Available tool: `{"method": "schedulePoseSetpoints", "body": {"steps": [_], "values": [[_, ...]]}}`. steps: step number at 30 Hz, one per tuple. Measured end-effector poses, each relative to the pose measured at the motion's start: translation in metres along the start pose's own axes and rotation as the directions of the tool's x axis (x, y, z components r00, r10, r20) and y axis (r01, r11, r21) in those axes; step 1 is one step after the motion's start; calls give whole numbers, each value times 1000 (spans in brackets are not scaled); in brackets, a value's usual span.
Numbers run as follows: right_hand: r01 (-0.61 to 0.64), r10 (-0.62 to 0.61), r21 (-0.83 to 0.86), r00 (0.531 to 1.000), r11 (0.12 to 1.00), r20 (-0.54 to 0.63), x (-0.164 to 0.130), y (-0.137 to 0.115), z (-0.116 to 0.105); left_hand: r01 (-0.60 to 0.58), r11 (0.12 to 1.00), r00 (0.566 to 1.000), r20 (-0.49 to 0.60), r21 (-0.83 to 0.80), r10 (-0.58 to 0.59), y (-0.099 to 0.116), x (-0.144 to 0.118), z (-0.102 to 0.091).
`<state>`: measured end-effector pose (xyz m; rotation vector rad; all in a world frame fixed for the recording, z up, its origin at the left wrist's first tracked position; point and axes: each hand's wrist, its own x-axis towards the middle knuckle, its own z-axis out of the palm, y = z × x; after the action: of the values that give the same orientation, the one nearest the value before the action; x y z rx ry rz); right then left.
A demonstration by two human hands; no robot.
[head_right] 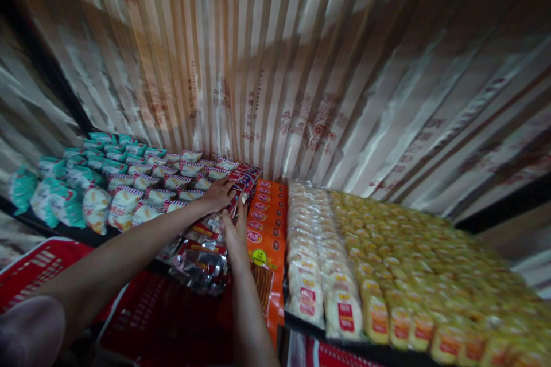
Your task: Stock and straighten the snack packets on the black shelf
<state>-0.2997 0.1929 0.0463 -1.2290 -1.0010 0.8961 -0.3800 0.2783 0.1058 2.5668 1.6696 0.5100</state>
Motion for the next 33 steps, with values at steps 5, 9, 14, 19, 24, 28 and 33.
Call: {"method": "schedulePoseSetpoints", "body": {"steps": [5,9,14,19,24,28,33], "values": [[-24,24,-73,1000,997,-9,0,-5,3,-8,1000,1000,1,-8,8,-2,4,2],[-22,24,-114,1000,993,9,1,-6,3,3,1000,1000,-30,22,-2,-4,9,-2],[-15,20,-120,999,993,34,3,-7,3,-96,995,992,-75,35,98,6,19,-7],[61,-57,-110,997,992,43,5,-6,4,-220,974,970,117,58,213,23,36,-1],[76,-73,-75,997,994,39,6,-5,4,-203,976,951,252,82,177,24,47,9],[24,-22,-44,999,999,43,6,-6,3,-112,992,961,262,53,94,18,50,16],[-58,59,-31,998,998,34,3,-7,2,-96,995,977,193,16,91,18,52,21]]}}
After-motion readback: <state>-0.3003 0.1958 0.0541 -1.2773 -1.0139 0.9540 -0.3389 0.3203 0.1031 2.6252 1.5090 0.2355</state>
